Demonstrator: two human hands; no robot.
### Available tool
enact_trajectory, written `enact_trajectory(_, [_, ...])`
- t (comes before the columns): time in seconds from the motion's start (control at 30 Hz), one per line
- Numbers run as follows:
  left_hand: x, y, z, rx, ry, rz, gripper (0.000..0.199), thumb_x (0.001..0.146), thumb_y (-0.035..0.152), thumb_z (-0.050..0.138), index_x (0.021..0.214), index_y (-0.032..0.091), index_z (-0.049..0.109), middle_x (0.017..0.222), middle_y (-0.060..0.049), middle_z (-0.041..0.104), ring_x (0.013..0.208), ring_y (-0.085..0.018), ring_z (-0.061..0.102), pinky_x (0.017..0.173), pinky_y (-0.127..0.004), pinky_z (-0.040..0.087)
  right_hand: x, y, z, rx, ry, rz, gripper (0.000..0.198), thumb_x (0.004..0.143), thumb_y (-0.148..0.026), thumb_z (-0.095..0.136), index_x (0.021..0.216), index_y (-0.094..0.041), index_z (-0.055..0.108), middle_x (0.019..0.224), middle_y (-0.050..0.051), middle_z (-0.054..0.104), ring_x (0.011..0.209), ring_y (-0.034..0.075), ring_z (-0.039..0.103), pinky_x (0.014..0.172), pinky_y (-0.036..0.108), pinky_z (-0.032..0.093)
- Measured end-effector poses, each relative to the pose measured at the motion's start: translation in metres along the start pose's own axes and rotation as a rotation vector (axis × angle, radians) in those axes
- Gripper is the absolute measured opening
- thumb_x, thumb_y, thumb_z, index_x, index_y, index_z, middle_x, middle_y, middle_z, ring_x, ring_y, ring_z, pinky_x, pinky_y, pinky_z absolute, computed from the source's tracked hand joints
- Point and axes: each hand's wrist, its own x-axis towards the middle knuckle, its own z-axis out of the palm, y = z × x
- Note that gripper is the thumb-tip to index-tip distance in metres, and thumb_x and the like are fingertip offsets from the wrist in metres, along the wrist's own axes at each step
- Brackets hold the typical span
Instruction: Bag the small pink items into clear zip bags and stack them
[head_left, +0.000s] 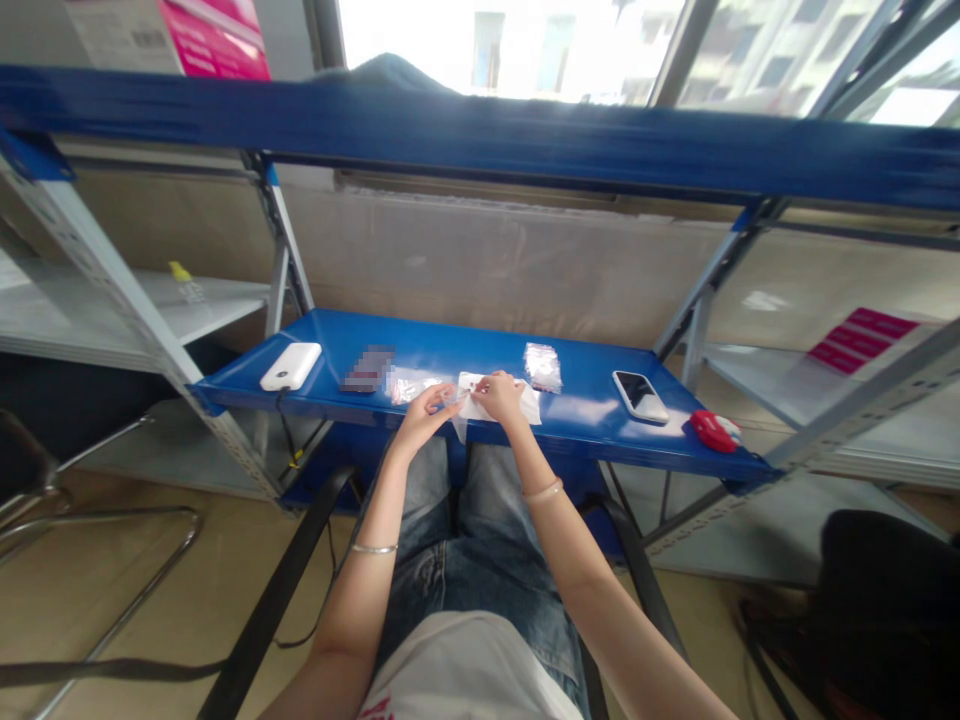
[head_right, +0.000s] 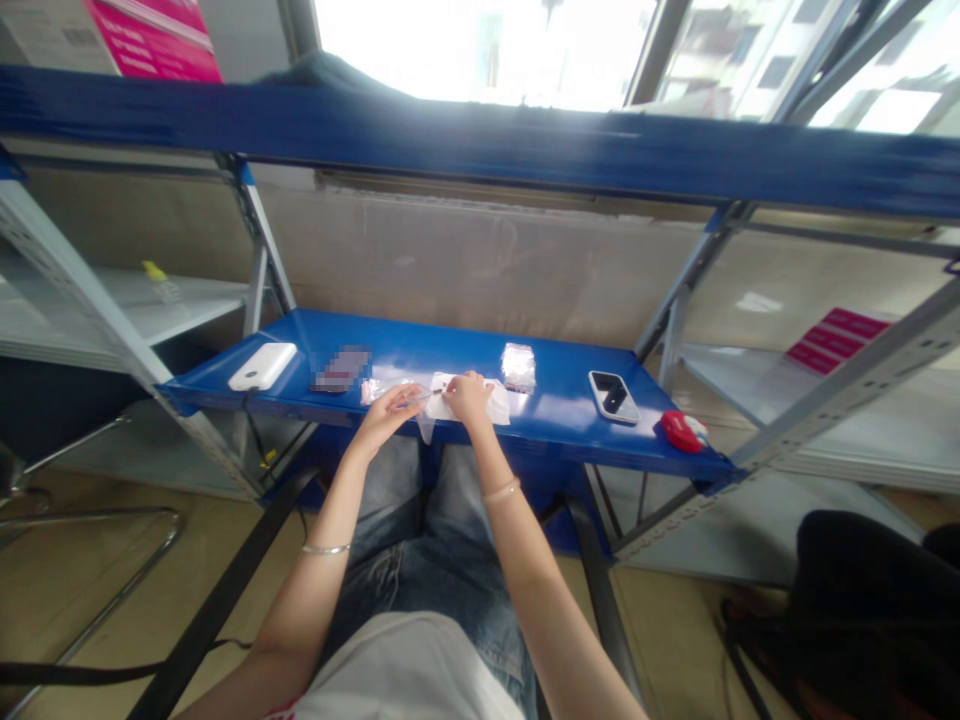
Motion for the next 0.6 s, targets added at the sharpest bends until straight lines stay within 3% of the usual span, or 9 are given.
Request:
enact_trajectory(0.17, [0.000, 0.001, 0.000, 0.015, -0.018, 0.010, 0.049, 0.068, 0.038, 0.075, 0.112, 0.021, 0.062, 0.122, -0.011, 0.062, 0.119, -0.028, 0.053, 0.096, -0.039, 0.044, 0.000, 0.002, 0.002, 0.054, 0.009, -0.025, 0.016, 0.082, -0.026, 0.058, 0.084, -0.021, 0.073, 0.108, 0.011, 0.063, 0.108, 0.030, 0.052, 0.093, 0.055, 0.032])
enact_trajectory(0.27, [-0.001, 0.003, 0.001, 0.034, -0.028, 0.008, 0.050, 0.069, 0.038, 0.074, 0.114, 0.021, 0.061, 0.123, -0.011, 0.062, 0.119, -0.028, 0.054, 0.096, -0.039, 0.044, 0.002, 0.004, -0.006, 0.208, 0.054, -0.040, 0.012, 0.080, -0.028, 0.062, 0.080, -0.021, 0.072, 0.108, 0.009, 0.064, 0.108, 0.029, 0.054, 0.094, 0.053, 0.034])
enact_trajectory(0.4, [-0.003, 0.007, 0.004, 0.046, -0.021, 0.024, 0.049, 0.069, 0.039, 0.073, 0.113, 0.021, 0.061, 0.120, -0.010, 0.063, 0.117, -0.027, 0.055, 0.095, -0.037, 0.044, 0.004, 0.001, -0.032, 0.484, 0.075, -0.228, 0.011, 0.077, -0.029, 0.065, 0.077, -0.020, 0.071, 0.097, 0.006, 0.069, 0.104, 0.023, 0.058, 0.094, 0.039, 0.041])
enact_trajectory(0.5, [-0.003, 0.007, 0.005, 0.051, -0.013, 0.037, 0.049, 0.068, 0.039, 0.073, 0.112, 0.021, 0.062, 0.118, -0.009, 0.064, 0.115, -0.026, 0.056, 0.094, -0.036, 0.043, 0.004, -0.006, -0.051, 0.561, 0.019, -0.356, 0.010, 0.076, -0.030, 0.067, 0.076, -0.021, 0.071, 0.096, 0.004, 0.069, 0.103, 0.021, 0.060, 0.090, 0.033, 0.044])
enact_trajectory(0.6, [-0.002, 0.005, 0.006, 0.041, 0.000, 0.024, 0.049, 0.067, 0.038, 0.074, 0.112, 0.021, 0.062, 0.117, -0.009, 0.065, 0.114, -0.026, 0.056, 0.095, -0.037, 0.043, 0.006, -0.010, -0.056, 0.562, -0.087, -0.349, 0.017, 0.077, -0.036, 0.065, 0.080, -0.021, 0.072, 0.087, 0.003, 0.070, 0.088, 0.020, 0.064, 0.079, 0.031, 0.049])
